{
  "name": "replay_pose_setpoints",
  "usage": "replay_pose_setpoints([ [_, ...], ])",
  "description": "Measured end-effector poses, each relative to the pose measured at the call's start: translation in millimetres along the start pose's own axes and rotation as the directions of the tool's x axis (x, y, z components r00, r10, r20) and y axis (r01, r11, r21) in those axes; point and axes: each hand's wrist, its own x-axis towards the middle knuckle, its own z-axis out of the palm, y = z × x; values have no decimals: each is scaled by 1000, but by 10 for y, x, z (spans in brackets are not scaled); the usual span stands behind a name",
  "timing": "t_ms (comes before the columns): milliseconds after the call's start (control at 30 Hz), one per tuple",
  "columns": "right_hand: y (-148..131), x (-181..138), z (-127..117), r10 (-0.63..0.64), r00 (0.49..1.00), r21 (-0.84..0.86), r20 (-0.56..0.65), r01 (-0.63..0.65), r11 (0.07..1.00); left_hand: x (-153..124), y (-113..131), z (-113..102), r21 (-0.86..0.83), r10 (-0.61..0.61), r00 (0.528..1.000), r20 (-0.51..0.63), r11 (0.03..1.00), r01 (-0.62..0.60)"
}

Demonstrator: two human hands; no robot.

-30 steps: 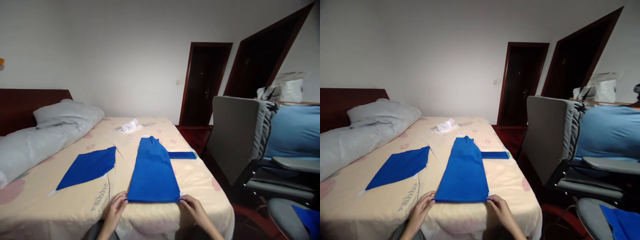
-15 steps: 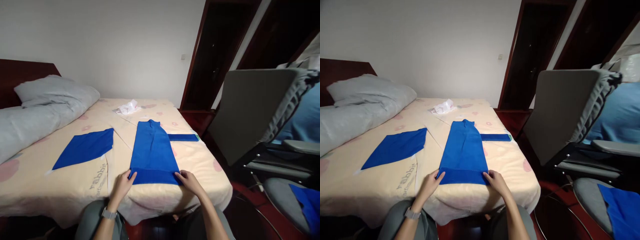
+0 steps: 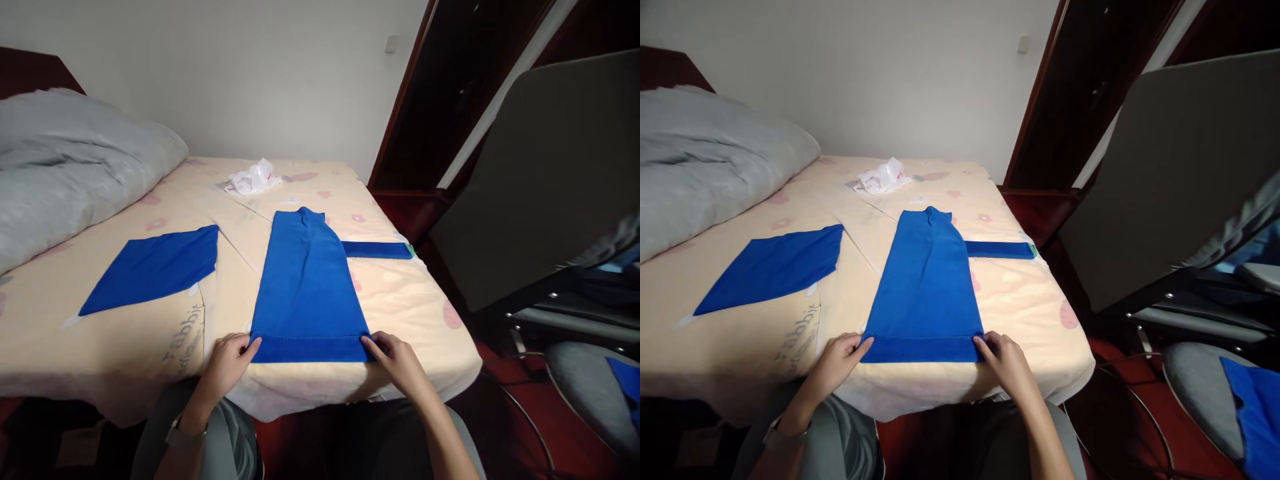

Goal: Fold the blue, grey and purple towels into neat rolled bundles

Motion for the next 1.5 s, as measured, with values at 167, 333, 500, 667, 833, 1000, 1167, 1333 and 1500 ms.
replay_pose_setpoints([
  [167, 69, -6, 17, -53, 997, -165, -49, 44, 985, -7, -52, -3, 89, 55, 998, -42, 995, -51],
  [333, 153, 26, 72, -82, 993, -320, -83, 51, 946, -17, -50, -14, 95, 109, 993, -50, 990, -104],
  [500, -30, -29, 29, -324, 930, -428, -176, 224, 875, -36, 36, -49, 135, 376, 924, -63, 921, -366],
  [667, -243, -135, -76, -420, 888, -195, 189, 453, 870, -93, 49, -133, 94, 407, 906, 116, 904, -418],
  [833, -109, -73, -53, -304, 940, -113, 156, 322, 940, -70, -69, -150, 83, 364, 927, 95, 925, -372],
  [1000, 17, 53, 31, -98, 995, 20, 2, 98, 995, 3, -149, -90, -87, 165, 985, 48, 983, -161],
  [1167, 10, 110, 73, 11, 997, 107, -76, -3, 994, 27, -106, -35, -199, -50, 997, -58, 979, 38],
  [1333, -2, 4, -15, 22, 999, 239, -37, -13, 971, -18, -69, -71, -237, -75, 991, -112, 970, 47],
  [1500, 59, -12, 5, 97, 995, 33, -12, -97, 995, -30, -49, -42, -105, 27, 999, -21, 994, -29],
])
